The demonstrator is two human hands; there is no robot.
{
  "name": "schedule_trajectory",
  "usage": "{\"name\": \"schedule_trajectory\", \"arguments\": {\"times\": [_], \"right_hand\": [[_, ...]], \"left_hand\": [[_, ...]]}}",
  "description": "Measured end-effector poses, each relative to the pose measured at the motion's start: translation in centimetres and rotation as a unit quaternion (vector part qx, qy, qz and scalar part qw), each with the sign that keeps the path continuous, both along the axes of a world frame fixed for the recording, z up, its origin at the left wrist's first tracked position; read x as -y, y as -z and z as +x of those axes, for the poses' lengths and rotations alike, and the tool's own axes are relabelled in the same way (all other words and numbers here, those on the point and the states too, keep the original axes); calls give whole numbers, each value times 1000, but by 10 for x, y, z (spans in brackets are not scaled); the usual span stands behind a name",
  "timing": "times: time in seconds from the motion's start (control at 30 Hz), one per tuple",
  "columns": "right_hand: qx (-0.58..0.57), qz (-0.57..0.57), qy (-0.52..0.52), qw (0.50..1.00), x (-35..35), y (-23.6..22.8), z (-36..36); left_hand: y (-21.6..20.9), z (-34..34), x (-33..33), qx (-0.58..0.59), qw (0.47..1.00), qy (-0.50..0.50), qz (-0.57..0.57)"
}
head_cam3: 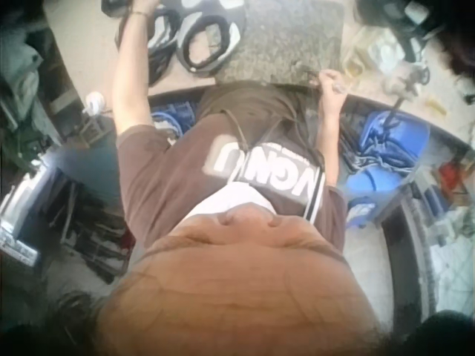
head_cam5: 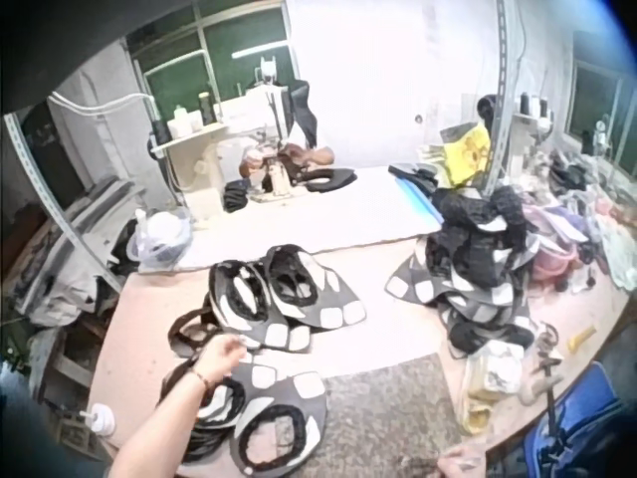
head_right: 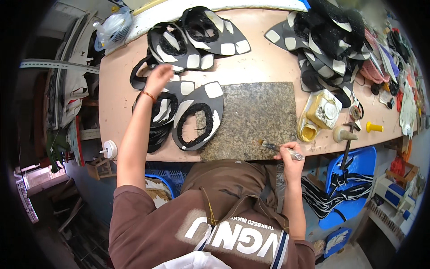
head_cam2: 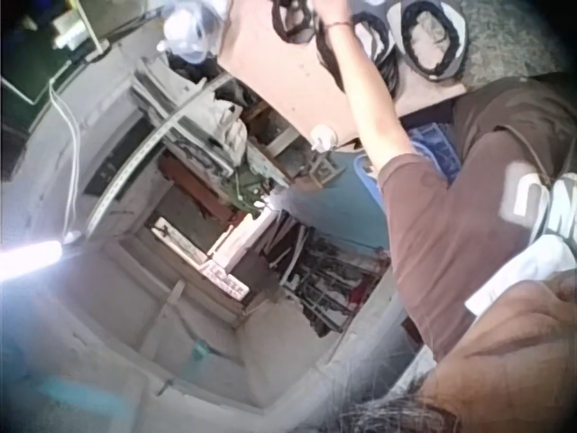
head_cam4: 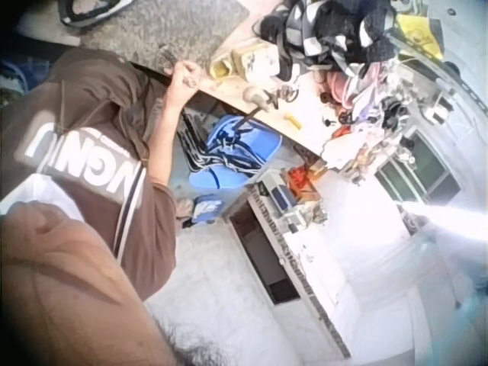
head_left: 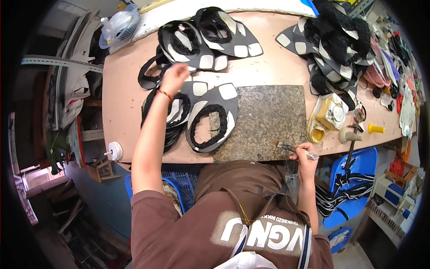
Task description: The recorder is applying glue to the edges and surfaces of black and white shoe upper components using a small brush.
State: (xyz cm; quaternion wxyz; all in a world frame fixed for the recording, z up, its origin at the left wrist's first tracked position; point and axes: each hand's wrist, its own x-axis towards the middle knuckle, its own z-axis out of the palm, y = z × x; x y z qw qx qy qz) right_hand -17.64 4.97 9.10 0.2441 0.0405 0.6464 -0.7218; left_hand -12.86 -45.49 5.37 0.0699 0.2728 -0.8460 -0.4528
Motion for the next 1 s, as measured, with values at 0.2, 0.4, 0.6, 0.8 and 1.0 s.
{"name": "schedule_trajectory", "arguments": {"times": [0.2,0.4,0.6,0.8,1.0], "right_hand": [[-110,109,92,984,-58,3,-13],[-185,218,123,950,-80,10,-35],[-246,278,115,921,-68,14,-40],[-279,337,108,893,-72,24,-39],[-344,380,43,858,-66,35,-46]], "left_hand": [[14,24,-99,246,920,142,-269],[-29,30,-116,67,982,152,-90],[-42,-4,-169,60,967,217,118],[19,-50,-188,82,977,189,-54],[16,-45,-208,-120,937,257,-204]]}}
